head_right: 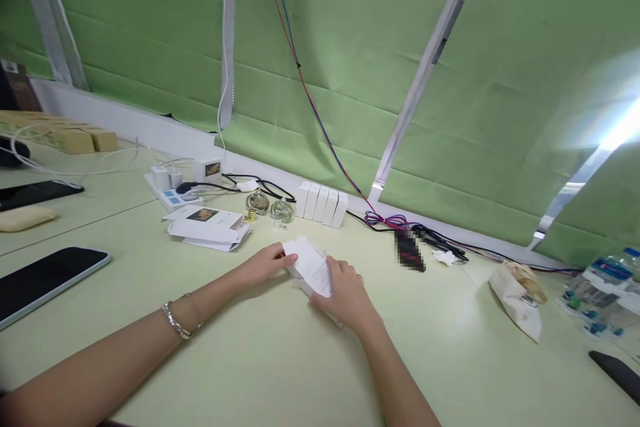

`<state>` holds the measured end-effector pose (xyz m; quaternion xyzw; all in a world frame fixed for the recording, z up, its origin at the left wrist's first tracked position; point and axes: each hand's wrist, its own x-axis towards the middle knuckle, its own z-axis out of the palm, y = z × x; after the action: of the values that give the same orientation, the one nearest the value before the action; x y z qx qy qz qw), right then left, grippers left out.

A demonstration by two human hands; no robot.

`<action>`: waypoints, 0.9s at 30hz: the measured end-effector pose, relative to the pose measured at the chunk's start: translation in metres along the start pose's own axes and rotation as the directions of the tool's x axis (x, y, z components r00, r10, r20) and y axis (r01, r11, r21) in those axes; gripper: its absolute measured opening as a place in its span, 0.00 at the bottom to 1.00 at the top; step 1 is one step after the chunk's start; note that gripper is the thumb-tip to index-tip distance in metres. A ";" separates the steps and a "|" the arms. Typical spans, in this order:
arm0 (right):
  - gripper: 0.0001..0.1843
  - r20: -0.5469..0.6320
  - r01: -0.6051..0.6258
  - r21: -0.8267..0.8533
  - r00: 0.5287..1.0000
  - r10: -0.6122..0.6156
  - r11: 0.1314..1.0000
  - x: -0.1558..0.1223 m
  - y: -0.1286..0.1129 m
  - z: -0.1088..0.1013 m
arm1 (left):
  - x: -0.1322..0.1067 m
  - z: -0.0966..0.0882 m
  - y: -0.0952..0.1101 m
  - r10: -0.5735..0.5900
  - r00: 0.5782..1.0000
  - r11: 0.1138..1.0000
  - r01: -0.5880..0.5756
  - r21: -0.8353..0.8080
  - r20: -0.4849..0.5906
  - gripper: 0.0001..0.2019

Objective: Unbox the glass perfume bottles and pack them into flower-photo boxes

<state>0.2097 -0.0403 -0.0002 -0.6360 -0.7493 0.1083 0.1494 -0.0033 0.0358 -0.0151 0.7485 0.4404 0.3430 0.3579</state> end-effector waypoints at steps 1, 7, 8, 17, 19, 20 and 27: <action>0.38 0.012 0.012 -0.001 1.000 -0.012 1.000 -0.001 -0.002 0.000 | 0.002 0.001 -0.001 -0.042 0.998 0.998 0.040 -0.044 -0.043 0.15; 0.35 -0.005 -0.123 -0.018 0.992 0.123 0.992 -0.008 0.035 -0.014 | 0.013 -0.008 -0.002 -0.134 0.949 0.952 0.044 -0.303 -0.285 0.20; 0.34 -0.058 -0.110 0.016 0.992 0.111 0.994 -0.008 0.040 -0.014 | 0.013 -0.010 0.000 -0.127 0.941 0.941 0.013 -0.340 -0.314 0.22; 0.30 -0.182 0.164 0.902 0.983 0.009 0.398 0.005 -0.010 0.024 | 0.004 -0.004 0.013 -0.007 0.959 0.908 -0.113 -0.404 -0.283 0.35; 0.27 -0.150 0.149 0.958 0.989 -0.014 0.247 0.004 -0.019 0.029 | 0.003 -0.003 0.014 -0.001 0.953 0.914 -0.122 -0.387 -0.302 0.34; 0.26 -0.140 0.138 0.972 0.990 -0.005 0.191 0.003 -0.021 0.030 | 0.003 -0.003 0.014 0.001 0.952 0.916 -0.124 -0.381 -0.307 0.34; 0.19 -0.023 0.013 0.997 0.990 0.137 0.073 0.002 -0.025 0.032 | 0.003 -0.008 0.013 -0.058 0.984 0.918 -0.014 -0.396 -0.168 0.40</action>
<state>0.1747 -0.0414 -0.0207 -0.4010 -0.4384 0.5595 0.5779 -0.0035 0.0352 0.0007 0.6225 0.4004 0.4855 0.4652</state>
